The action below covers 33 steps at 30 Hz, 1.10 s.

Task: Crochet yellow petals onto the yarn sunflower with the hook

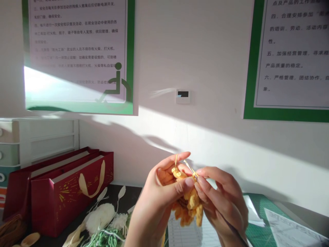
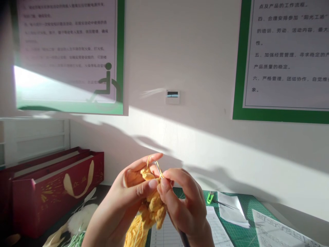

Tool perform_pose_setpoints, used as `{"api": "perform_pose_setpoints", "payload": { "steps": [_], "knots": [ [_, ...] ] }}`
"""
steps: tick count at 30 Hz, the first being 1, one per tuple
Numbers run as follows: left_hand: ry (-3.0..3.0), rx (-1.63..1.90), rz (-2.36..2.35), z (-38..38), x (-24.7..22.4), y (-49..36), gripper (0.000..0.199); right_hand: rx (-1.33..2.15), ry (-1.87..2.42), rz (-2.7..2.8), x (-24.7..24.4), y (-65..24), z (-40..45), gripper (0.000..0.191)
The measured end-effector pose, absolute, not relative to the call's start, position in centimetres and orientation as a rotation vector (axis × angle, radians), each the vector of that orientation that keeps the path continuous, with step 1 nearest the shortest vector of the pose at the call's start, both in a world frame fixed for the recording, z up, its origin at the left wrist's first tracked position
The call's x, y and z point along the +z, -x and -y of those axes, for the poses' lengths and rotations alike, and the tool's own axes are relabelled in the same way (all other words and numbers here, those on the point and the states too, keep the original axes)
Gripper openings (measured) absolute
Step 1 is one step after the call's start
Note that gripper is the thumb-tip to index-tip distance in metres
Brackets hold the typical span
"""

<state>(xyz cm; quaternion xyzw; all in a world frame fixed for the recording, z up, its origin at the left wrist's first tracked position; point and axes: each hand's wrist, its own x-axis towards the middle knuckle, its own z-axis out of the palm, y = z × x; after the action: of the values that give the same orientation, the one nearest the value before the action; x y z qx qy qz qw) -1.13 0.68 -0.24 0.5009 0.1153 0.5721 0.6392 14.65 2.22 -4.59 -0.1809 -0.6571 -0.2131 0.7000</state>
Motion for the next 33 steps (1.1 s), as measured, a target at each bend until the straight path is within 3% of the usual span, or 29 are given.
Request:
{"api": "perform_pose_setpoints", "payload": {
  "steps": [4,7,14,22,29,33],
  "knots": [
    [-1.173,1.396,-0.286,-0.1,-0.3,1.1,0.061,-0.657,0.417,1.374,-4.4,-13.3,-2.5,0.049],
    [-1.199,1.414,-0.299,0.0,-0.2,1.3,0.062,-0.575,0.425,1.406,-4.1,-12.7,-2.3,0.040],
    [-1.215,1.465,-0.355,-0.3,0.2,2.0,0.050,0.019,0.362,1.265,-3.1,-13.0,-1.5,0.016],
    [-1.218,1.324,-0.281,-0.7,-0.1,2.0,0.044,0.936,0.358,1.097,-2.1,-12.9,-2.3,0.028],
    [-1.153,1.443,-0.264,-0.3,0.3,1.1,0.036,1.004,0.259,1.072,-2.5,-12.0,-2.1,0.028],
    [-1.107,1.493,-0.300,-0.2,0.3,0.8,0.035,0.734,0.255,1.182,-2.9,-11.7,-2.0,0.026]
  ]
}}
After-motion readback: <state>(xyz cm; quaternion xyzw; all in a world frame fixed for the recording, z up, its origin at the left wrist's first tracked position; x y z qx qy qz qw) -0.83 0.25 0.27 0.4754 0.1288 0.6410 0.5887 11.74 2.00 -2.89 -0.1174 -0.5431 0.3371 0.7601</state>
